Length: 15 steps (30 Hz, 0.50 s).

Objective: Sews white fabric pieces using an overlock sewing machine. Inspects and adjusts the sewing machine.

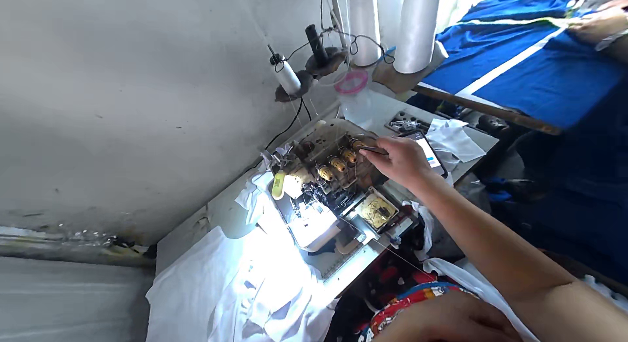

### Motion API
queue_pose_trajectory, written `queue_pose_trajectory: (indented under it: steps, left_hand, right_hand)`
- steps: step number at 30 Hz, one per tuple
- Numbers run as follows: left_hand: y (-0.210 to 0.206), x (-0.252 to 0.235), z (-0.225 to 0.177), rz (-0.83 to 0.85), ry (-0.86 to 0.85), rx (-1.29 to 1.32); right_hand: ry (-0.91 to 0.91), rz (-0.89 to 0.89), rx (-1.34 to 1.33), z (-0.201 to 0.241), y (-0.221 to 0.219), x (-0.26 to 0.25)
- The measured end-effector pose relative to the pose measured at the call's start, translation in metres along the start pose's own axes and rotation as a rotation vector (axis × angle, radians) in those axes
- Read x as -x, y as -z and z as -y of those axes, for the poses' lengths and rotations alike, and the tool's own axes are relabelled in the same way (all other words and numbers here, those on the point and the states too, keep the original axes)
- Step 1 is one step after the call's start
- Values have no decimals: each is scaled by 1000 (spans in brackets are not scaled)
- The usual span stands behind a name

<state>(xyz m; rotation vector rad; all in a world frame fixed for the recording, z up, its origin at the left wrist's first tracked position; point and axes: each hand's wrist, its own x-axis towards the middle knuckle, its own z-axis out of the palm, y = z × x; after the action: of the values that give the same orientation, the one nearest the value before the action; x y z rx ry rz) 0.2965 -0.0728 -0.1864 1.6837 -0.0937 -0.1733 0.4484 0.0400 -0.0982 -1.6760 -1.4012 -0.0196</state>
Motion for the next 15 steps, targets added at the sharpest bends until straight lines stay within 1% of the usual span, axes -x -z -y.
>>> queue_pose_trajectory:
  steps: [2,3,5,6,7,10,11,13,15]
  left_hand:
    - [-1,-3,1,-2,53,-41]
    - [1,-3,2,-2,76,-55]
    - [2,-3,1,8,66,-93]
    - [1,-4,-1,27,47,-127]
    - [0,-6,-6,61,38,-176]
    - [-4,-19,-22,177,21,-326]
    - [-4,-25,-29,207,23,-349]
    - [-6,-34,-34,233,1,-377]
    - [-12,-39,-30,256,4,-368]
  right_hand:
    - [12,-22,-30,0,2,4]
    - [55,-32,-53,-2,0,6]
    - [171,-58,-88,-5,-7,8]
    - [187,-55,-102,-5,-9,9]
    - [165,-45,-100,-3,-9,9]
    - [16,26,-27,2,2,5]
    - [8,27,-16,1,3,4]
    - [82,-45,-64,-1,2,7]
    - [185,-39,-97,-3,1,9]
